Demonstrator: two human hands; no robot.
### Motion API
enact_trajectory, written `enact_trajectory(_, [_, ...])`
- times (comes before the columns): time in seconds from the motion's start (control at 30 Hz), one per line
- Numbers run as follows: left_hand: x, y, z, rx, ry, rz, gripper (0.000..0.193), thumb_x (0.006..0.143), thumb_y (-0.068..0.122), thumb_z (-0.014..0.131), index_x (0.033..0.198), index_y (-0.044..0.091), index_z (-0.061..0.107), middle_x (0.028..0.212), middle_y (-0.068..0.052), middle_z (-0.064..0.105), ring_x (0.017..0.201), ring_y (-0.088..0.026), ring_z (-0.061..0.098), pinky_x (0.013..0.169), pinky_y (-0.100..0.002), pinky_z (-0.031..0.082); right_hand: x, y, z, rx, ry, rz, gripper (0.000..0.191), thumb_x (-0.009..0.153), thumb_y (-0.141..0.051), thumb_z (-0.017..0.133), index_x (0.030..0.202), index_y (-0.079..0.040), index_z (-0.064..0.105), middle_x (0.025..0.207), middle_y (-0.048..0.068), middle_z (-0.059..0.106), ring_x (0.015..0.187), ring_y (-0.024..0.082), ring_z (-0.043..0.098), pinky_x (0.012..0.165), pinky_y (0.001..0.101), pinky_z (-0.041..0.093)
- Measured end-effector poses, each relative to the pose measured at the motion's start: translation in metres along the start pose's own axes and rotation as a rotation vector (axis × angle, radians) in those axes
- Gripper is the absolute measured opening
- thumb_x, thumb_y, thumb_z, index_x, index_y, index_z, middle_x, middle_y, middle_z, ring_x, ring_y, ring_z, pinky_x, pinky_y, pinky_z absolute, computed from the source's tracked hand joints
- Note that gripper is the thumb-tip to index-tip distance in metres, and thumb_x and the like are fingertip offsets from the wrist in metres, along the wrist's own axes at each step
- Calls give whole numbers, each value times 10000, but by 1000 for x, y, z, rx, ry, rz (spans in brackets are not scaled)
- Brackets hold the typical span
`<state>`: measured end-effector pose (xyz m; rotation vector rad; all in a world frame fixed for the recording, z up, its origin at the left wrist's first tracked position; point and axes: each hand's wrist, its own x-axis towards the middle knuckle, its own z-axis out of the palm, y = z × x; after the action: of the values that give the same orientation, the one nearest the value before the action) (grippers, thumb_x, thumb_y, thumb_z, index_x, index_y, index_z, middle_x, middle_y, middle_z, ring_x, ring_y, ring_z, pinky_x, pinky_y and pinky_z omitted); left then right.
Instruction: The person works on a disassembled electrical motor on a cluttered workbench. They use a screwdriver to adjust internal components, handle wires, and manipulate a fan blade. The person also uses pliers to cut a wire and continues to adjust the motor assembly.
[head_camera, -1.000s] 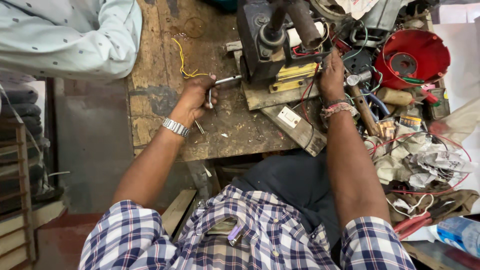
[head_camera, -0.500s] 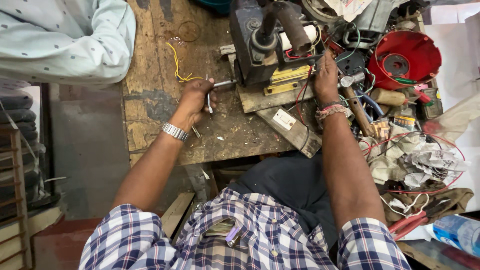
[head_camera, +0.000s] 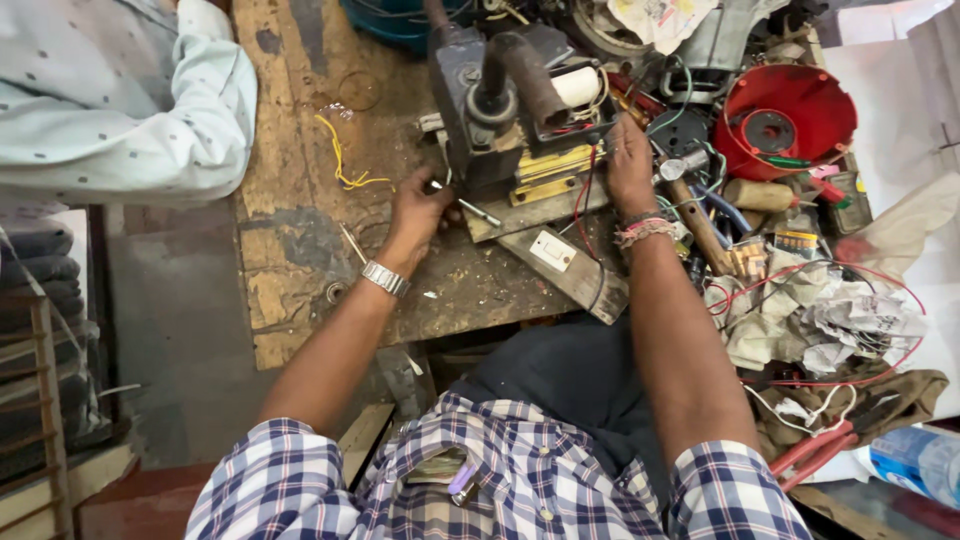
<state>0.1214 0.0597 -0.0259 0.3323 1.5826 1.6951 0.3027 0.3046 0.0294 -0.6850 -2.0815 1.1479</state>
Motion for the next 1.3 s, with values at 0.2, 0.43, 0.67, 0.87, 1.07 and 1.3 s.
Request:
enact_trajectory(0.2, [-4,7,-3,14,-29,111,106,938,21,700,1036,-17,687,781,-61,688,590,-114,623,498,-249,474,4,-10,4,-103,82,-60,360,1159,-280,469,1200,39,630,1081,170,680,989,237,612,900,359,493])
enact_trajectory(0.43, [-10,3,-5,-50,27,110,118,938,25,668,1055,12,670,794,-34,667,587,-102,610,517,-244,481,-4,-29,6,-98,52,179,379,1123,-360,489,1111,-4,618,866,164,609,771,248,533,754,368,490])
enact_trajectory(0.67, [-4,-6,-6,-31,53,235,106,932,-10,668,1038,-3,671,803,-13,637,608,-97,583,542,-252,460,-4,-5,8,-52,65,71,391,1122,-357,481,1077,8,616,886,156,620,788,242,548,773,369,488])
enact_trajectory(0.87, [-2,1,-9,-76,-11,208,131,902,-21,676,1030,5,685,859,-5,666,659,-86,616,567,-240,499,-5,7,6,-73,41,104,364,1144,-313,487,1063,25,596,819,157,564,748,231,482,695,370,450])
enact_trajectory(1.07, [-7,8,-11,85,-15,127,26,940,-4,687,942,-30,686,794,-51,683,605,-116,604,540,-252,481,-3,2,6,-79,58,60,337,1134,-288,496,1076,23,614,816,141,583,725,201,493,690,353,460])
enact_trajectory(1.3, [-4,2,-6,76,31,268,90,922,-21,707,1010,-5,712,869,-28,689,721,-92,615,628,-244,494,-4,-1,4,-40,46,100,329,1136,-279,484,1070,17,610,797,110,561,728,186,493,669,346,445])
